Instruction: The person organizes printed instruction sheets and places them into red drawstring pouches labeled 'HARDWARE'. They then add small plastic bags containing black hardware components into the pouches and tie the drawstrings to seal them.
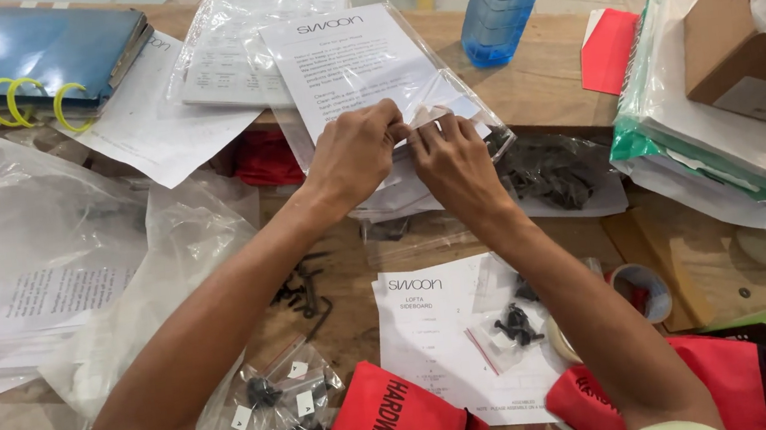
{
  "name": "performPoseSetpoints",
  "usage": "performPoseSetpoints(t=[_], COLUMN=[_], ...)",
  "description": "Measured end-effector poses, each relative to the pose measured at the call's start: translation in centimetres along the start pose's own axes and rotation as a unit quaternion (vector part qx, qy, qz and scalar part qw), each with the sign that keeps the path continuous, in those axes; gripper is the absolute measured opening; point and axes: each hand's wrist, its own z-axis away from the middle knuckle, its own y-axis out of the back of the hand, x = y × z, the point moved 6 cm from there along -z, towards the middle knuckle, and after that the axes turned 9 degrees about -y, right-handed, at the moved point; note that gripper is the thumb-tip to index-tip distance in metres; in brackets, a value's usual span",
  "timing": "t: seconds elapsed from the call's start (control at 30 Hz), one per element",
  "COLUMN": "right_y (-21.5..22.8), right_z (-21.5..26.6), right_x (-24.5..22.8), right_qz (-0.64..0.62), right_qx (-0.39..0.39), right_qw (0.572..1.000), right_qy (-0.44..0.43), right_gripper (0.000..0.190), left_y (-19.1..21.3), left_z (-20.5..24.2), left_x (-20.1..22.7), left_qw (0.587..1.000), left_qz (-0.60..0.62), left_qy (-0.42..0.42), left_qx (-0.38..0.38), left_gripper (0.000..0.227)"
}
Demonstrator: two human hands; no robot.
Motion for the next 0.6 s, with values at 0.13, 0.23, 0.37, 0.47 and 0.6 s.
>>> performPoseSetpoints(t=[0.13,0.23,0.37,0.47,0.6], right_y=[0.0,-0.7,-1.3,-0.5,0.8], right_z=[-0.1,0.0,0.3,0.3,0.3], right_x=[0.0,0.1,0.1,-0.2,-0.6], right_qz=[-0.019,-0.049,-0.060,-0.048,-0.026], right_qx=[0.004,-0.003,-0.005,0.032,0.059], right_qw=[1.000,0.999,0.998,0.998,0.998], right_qy=[0.007,0.002,0.005,0.011,0.005], right_gripper=[0.035,0.028,0.026,0.029,0.030], left_y=[0.1,0.2,0.4,0.1,-0.7], left_z=[-0.1,0.0,0.1,0.7,2.5], left_x=[-0.1,-0.2,-0.2,-0.6,1.4], left_qw=[1.000,1.000,1.000,0.999,0.931], left_qz=[-0.002,-0.001,-0.020,-0.043,-0.276], left_qy=[0.008,0.012,0.009,0.011,-0.237], left_qx=[-0.002,-0.008,-0.002,-0.029,0.007], left_gripper=[0.013,0.017,0.017,0.017,0.013])
